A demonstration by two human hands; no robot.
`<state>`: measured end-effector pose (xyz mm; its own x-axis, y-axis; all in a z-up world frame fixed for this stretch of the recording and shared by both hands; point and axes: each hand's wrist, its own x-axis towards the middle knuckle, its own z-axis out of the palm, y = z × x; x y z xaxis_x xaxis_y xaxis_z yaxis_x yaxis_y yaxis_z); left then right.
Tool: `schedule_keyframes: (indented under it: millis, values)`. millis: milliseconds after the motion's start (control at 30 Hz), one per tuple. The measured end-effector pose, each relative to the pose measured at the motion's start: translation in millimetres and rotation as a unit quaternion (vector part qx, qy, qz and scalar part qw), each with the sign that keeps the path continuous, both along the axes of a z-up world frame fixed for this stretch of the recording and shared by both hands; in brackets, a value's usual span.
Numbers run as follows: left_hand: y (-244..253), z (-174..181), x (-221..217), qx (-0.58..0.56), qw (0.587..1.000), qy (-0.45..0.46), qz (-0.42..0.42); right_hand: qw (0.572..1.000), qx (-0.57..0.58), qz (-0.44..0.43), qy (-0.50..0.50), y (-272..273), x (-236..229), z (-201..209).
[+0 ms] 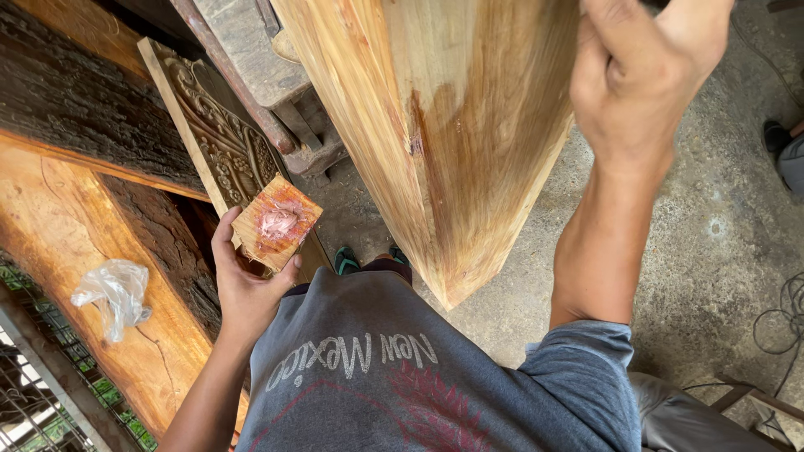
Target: The person applies a pinkish filler to a large wooden plank using a small putty knife. They scoop filler from a small wooden block and spread it into cracks and imperfections on the plank's surface.
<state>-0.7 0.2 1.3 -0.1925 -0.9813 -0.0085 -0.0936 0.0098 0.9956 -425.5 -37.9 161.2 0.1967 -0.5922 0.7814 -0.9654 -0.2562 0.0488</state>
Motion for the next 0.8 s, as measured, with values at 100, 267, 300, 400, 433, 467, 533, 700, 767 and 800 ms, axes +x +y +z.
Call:
schedule_keyframes:
  millis: [100, 267, 300, 400, 433, 467, 533, 700, 767, 800]
  values:
    - [0.5, 0.7, -0.3, -0.017, 1.000, -0.009, 0.005, 0.998, -0.024, 0.039, -0.046, 0.7, 17.7, -3.6]
    - [1.5, 0.2, 1.3, -0.028, 0.999, -0.018, 0.006, 0.993, -0.025, 0.096, -0.057, 6.1, 52.9, -6.4]
    - [1.8, 0.1, 1.9, -0.029, 0.999, -0.022, 0.007, 0.994, -0.026, 0.096, -0.049, 4.9, 56.1, -3.8]
    - [3.4, -2.3, 6.0, -0.014, 0.999, -0.030, 0.017, 0.994, -0.020, 0.101, -0.041, -0.7, 64.9, 0.4]
    - [2.7, -3.8, 6.8, -0.018, 0.999, -0.029, 0.022, 0.995, -0.029, 0.096, -0.028, -4.9, 62.8, 2.3]
    - [4.0, -4.3, 8.5, -0.019, 0.999, -0.029, 0.025, 0.995, -0.034, 0.090, -0.018, -6.3, 60.1, 2.5]
    - [4.8, -6.4, 12.1, -0.019, 0.999, -0.023, 0.030, 0.995, -0.067, 0.065, 0.025, -15.3, 45.8, 4.1]
    - [1.9, -10.7, 19.3, -0.034, 0.999, -0.013, 0.038, 0.997, -0.048, -0.051, -0.018, -3.4, 16.8, -2.4]
    - [1.4, -10.3, 19.8, -0.027, 0.999, 0.001, 0.038, 0.985, -0.061, -0.019, -0.161, 1.7, 25.1, -14.5]
    - [-0.7, -10.8, 19.5, -0.025, 0.999, 0.009, 0.036, 0.953, -0.052, 0.026, -0.297, 6.5, 43.8, -28.7]
